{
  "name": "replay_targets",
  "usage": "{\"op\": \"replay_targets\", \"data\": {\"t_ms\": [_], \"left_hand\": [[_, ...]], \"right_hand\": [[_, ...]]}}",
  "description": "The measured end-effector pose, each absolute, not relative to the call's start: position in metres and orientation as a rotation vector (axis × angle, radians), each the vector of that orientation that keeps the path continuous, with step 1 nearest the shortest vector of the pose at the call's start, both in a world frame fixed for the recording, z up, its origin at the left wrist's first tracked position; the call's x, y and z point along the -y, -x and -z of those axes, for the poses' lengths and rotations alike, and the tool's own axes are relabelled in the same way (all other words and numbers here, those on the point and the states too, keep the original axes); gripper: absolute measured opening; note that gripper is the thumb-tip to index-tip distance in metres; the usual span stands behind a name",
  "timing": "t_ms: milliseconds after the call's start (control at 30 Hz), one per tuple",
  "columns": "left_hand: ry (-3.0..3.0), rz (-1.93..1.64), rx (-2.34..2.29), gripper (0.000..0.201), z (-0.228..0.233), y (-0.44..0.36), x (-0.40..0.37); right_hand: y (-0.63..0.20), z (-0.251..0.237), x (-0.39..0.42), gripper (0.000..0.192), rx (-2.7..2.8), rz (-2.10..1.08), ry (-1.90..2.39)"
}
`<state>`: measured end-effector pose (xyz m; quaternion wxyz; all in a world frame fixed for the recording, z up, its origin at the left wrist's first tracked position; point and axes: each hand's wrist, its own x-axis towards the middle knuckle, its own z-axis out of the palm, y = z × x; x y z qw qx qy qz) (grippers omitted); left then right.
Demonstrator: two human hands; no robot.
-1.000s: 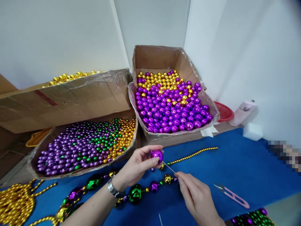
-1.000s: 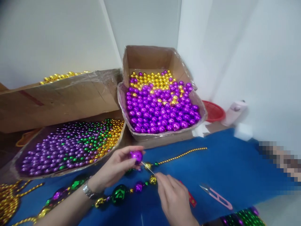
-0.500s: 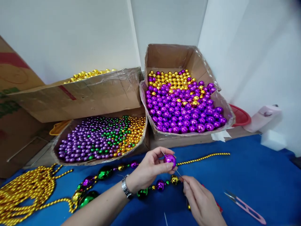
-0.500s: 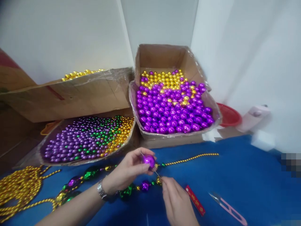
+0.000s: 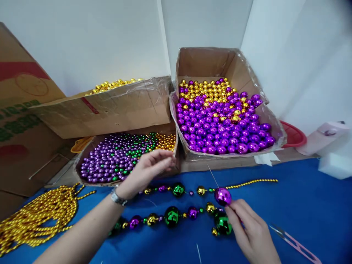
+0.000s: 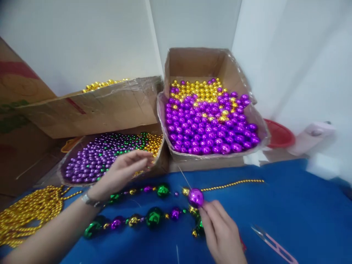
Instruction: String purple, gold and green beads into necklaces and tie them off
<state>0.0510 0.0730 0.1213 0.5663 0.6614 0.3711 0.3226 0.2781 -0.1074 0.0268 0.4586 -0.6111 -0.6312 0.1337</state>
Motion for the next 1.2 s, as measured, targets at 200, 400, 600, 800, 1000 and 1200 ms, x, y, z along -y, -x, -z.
{"op": "replay_targets", "data": {"t_ms": [200,400,600,800,1000,1200], "left_hand": [[-1.653,-0.906,-1.122,0.03,-0.126,-0.032,-0.089],[-1.689,-0.737,-1.05,0.025,-0.115,-0.047,-0.073],[-1.758,-0.769,-0.995,0.028,-0.119,-0.054,-0.08],[-1.903,-0.908,-1.131,0.039,-0.118,-0.026,-0.125],[-2.438,-0.431,-1.316,0.035,-0.083,-0.014,-0.176],[-2.607,-0.21,-1.321,0.016,-0.045,-0.037,-0.199]], "right_hand": [[-0.298,-0.052,0.113,0.019,1.379,-0.387,1.626],[-0.31,-0.073,0.119,0.018,1.276,-0.362,1.66],[-0.32,-0.069,0.12,0.019,1.247,-0.281,1.675],[-0.321,-0.047,0.12,0.018,1.318,-0.232,1.653],[-0.315,-0.043,0.115,0.014,1.35,-0.243,1.642],[-0.308,-0.044,0.116,0.013,1.355,-0.335,1.632]]}}
